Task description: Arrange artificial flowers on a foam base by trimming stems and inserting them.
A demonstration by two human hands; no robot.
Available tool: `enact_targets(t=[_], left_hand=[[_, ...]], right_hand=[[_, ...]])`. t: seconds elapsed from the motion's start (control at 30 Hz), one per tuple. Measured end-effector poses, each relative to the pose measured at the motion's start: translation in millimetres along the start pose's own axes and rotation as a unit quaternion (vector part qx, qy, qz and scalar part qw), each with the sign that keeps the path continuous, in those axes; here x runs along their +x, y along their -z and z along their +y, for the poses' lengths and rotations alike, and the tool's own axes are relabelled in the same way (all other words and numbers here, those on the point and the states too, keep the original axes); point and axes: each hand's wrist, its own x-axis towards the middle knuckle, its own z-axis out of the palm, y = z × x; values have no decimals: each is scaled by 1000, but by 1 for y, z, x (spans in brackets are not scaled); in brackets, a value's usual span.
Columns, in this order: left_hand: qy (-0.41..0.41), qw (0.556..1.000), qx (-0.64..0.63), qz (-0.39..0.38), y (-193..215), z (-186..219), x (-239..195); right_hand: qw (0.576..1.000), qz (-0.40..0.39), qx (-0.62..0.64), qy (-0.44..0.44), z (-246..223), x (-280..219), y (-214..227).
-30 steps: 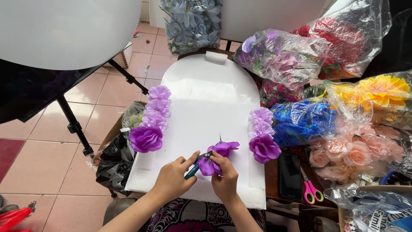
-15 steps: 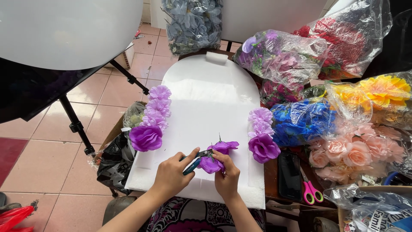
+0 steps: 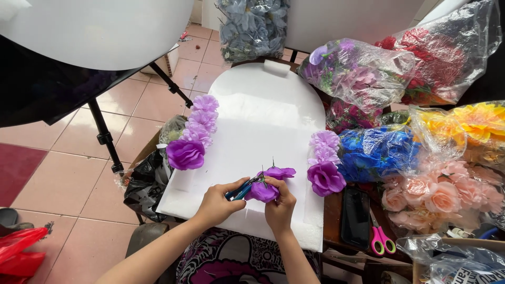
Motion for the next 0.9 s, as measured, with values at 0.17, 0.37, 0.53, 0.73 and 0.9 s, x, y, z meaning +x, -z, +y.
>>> enact_targets(t=[0.17, 0.37, 0.53, 0.73, 0.9], left_hand=[[-193, 915, 314, 165, -19, -51, 20], [-151, 950, 230, 147, -27, -45, 17], [-115, 970, 177, 120, -22, -32, 12], [-98, 988, 105, 63, -13, -23, 11], [-89, 991, 93, 45, -10, -21, 11]], right_hand=[[999, 44, 4, -29, 0, -3, -8], [997, 41, 18, -55, 2, -3, -7], [997, 42, 27, -61, 4, -4, -6], [998, 25, 29, -53, -3, -2, -1], [998, 13, 42, -41, -15, 2, 0]])
